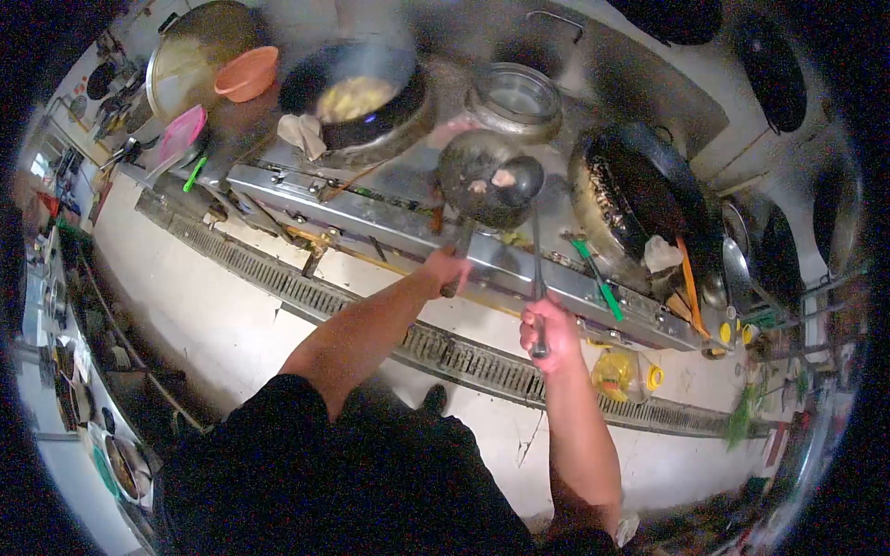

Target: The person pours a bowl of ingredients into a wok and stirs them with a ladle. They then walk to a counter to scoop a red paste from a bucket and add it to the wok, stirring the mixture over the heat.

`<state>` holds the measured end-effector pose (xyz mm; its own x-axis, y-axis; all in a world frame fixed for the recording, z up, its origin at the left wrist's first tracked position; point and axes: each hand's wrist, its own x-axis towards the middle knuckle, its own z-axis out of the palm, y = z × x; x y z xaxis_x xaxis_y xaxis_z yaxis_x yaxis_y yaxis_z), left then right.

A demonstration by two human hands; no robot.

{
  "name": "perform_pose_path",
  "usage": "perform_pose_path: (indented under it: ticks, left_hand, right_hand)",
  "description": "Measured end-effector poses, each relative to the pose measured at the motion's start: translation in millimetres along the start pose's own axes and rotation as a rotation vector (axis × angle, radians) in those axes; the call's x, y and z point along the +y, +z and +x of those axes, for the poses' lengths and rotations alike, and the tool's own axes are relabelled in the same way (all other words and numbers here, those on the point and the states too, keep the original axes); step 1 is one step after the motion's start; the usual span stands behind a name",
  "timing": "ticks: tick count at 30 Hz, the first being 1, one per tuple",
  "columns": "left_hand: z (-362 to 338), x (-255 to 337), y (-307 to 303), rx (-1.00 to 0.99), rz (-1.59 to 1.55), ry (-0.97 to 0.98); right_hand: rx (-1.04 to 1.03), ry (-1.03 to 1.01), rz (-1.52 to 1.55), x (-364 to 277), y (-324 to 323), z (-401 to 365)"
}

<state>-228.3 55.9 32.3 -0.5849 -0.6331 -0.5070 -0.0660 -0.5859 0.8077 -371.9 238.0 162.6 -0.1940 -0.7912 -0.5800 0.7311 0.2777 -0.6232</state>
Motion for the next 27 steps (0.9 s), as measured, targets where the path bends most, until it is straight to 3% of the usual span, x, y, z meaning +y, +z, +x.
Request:
perform_pose_path:
  ticks: [2,4,5,6,8,9,12,16,21,24,26,27]
  left_hand:
    - [-1.9,6.7,-13.4,-0.003,0.017,0.079]
    - [-15.7,33.3,-18.9,-0.032,0.143,0.006]
    - [-20.2,45.2,-21.4,0.018,0.15,0.014]
    - [-12.4,48.6,-28.6,0.016,0.155,0.021]
    - [-1.2,57.3,-41.2,-0.024,0.384,0.057]
    - [-1.4,61.1,-45.8,0.016,0.348,0.069]
    - [1.7,81.6,-64.1,0.052,0.507,-0.007]
    - [30.8,83.2,-94.6,-0.025,0.467,-0.009]
    - [67.9,77.2,-107.6,-0.217,0.14,-0.183]
    - [75.0,81.0,-85.6,-0.161,0.249,-0.184]
    - [97.5,54.2,-81.5,-0.286,-0.023,-0.144]
    - [95.8,46.3,-83.6,-0.371,-0.258,-0.019]
  right_hand:
    - [0.041,0.031,-0.021,14.9,9.3,10.2]
    - [0.054,0.155,0.127,32.7,22.5,14.7]
    - [-0.088,0.177,0.194,35.4,42.5,5.2]
    - [-0.093,0.17,0.195,39.2,57.9,1.1]
    - [-0.337,0.167,0.558,50.2,83.2,-2.4]
    - [-0.434,0.128,0.673,55.9,93.0,-1.3]
    - [-0.54,0.131,0.913,65.0,120.5,5.1]
    - [-0.514,0.094,1.002,75.3,150.2,13.5]
    - [-0.394,0.043,0.836,73.4,174.0,24.6]
    - [-0.275,0.02,0.627,47.9,205.3,37.9]
    - [-0.211,0.058,0.429,28.7,227.1,58.0]
    - [-0.246,0.045,0.275,17.5,243.1,73.5]
